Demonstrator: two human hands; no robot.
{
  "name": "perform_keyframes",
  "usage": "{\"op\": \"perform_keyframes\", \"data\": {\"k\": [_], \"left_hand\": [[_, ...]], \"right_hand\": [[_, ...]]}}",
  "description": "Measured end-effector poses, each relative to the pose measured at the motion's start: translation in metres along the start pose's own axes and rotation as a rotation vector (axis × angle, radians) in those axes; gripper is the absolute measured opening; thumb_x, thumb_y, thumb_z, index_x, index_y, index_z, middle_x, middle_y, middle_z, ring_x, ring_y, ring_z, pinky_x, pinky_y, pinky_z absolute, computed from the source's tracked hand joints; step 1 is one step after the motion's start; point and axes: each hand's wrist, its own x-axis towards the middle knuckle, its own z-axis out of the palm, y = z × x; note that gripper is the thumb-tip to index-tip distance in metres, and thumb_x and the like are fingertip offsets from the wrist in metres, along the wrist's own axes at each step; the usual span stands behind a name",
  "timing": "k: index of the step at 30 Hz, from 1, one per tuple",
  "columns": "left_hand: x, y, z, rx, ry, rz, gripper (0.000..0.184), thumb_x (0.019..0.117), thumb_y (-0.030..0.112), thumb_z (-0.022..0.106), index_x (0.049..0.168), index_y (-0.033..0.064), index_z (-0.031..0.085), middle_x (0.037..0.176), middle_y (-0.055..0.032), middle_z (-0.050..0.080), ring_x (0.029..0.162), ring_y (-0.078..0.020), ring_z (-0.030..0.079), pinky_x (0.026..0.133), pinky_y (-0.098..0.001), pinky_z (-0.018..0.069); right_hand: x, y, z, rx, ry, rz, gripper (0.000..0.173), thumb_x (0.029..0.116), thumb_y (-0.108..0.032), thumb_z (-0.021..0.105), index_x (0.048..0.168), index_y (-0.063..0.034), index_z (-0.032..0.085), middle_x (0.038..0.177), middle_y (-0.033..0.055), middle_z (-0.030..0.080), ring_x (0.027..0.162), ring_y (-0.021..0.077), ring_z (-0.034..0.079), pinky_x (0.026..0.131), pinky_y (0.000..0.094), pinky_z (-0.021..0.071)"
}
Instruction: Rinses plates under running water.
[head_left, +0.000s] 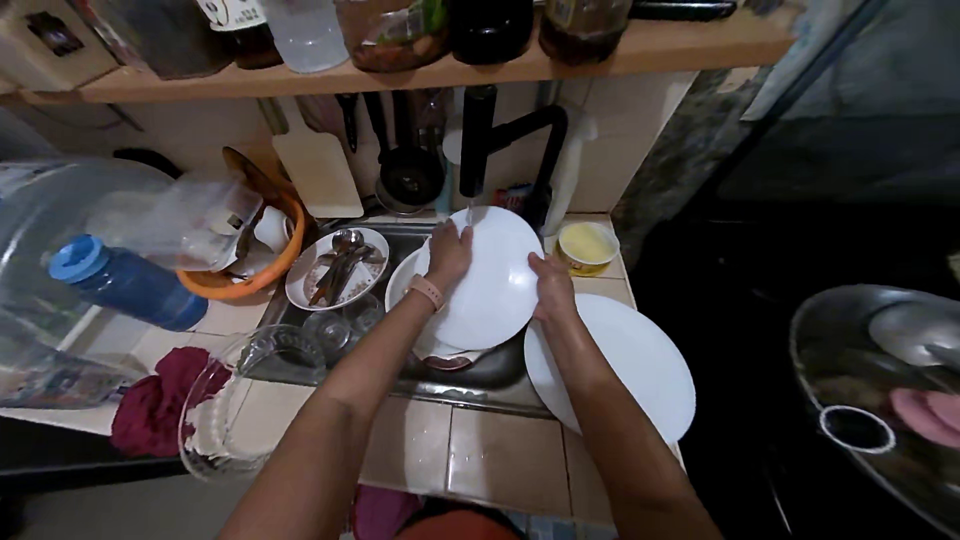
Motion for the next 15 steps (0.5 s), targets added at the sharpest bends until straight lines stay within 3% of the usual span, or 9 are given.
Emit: {"op": "perform_keyframes", "data": {"k": [1,2,4,6,9,12,15], "left_hand": [[0.003,0.01,0.002,0.053,-0.017,0.076,0.062,0.1128,0.035,0.03,0.154,-0.0115,0.032,0.162,-0.0336,0.026,0.154,-0.0472,0.019,0.126,-0.0588,0.0133],[0.001,0.019,0.005,0.09,-0.032,0.153,0.061,0.1124,0.034,0.033,0.153,-0.0109,0.036,0.161,-0.0337,0.028,0.153,-0.0483,0.021,0.125,-0.0594,0.0137],[-0.012,0.034,0.014,0.138,-0.074,0.304,0.059,0.1112,0.03,0.039,0.155,-0.0093,0.033,0.162,-0.0314,0.03,0.153,-0.0464,0.023,0.126,-0.0588,0.0139],[-0.037,0.043,0.016,0.154,-0.091,0.424,0.054,0.1103,0.021,0.044,0.155,-0.007,0.034,0.163,-0.0262,0.032,0.153,-0.0419,0.026,0.126,-0.0556,0.0162],[-0.049,0.016,0.033,0.175,-0.022,0.537,0.052,0.1089,0.02,0.046,0.153,-0.0076,0.039,0.161,-0.0265,0.035,0.152,-0.041,0.03,0.126,-0.0546,0.0193],[-0.076,-0.03,0.036,0.26,0.0,0.52,0.059,0.1079,0.031,0.046,0.155,-0.0046,0.039,0.163,-0.0231,0.034,0.154,-0.0369,0.027,0.126,-0.057,0.0163],[-0.097,-0.07,0.022,0.245,0.031,0.352,0.068,0.1063,0.039,0.049,0.155,-0.0063,0.036,0.163,-0.0261,0.031,0.155,-0.0403,0.022,0.125,-0.0602,0.0128]], "right_hand": [[0.042,0.037,-0.003,0.049,0.018,-0.106,0.033,0.112,-0.018,0.039,0.134,0.003,0.052,0.113,0.0152,0.064,0.094,0.0151,0.066,0.083,0.0331,0.057],[0.069,0.058,-0.004,0.096,0.014,-0.144,0.032,0.1115,-0.02,0.042,0.13,0.0021,0.054,0.108,0.0143,0.064,0.089,0.0157,0.066,0.078,0.0348,0.0579],[0.087,0.069,-0.001,0.132,-0.015,-0.109,0.033,0.1115,-0.023,0.043,0.131,0.0006,0.055,0.108,0.014,0.065,0.09,0.017,0.066,0.08,0.0377,0.0571],[0.088,0.067,0.004,0.153,-0.03,-0.092,0.03,0.1114,-0.022,0.042,0.128,-0.0008,0.056,0.105,0.0097,0.065,0.088,0.0134,0.066,0.08,0.0345,0.0575],[0.09,0.068,0.001,0.194,-0.017,-0.105,0.033,0.1117,-0.02,0.04,0.134,0.001,0.052,0.112,0.0131,0.064,0.094,0.0159,0.065,0.083,0.0365,0.0566],[0.091,0.075,-0.009,0.295,0.017,-0.103,0.035,0.1117,-0.022,0.039,0.14,-0.0031,0.046,0.118,0.0126,0.063,0.099,0.0164,0.065,0.086,0.0384,0.0569],[0.093,0.087,-0.017,0.39,0.023,-0.109,0.036,0.1118,-0.023,0.037,0.143,-0.0057,0.044,0.119,0.0102,0.062,0.101,0.0149,0.065,0.086,0.0375,0.0573]]}}
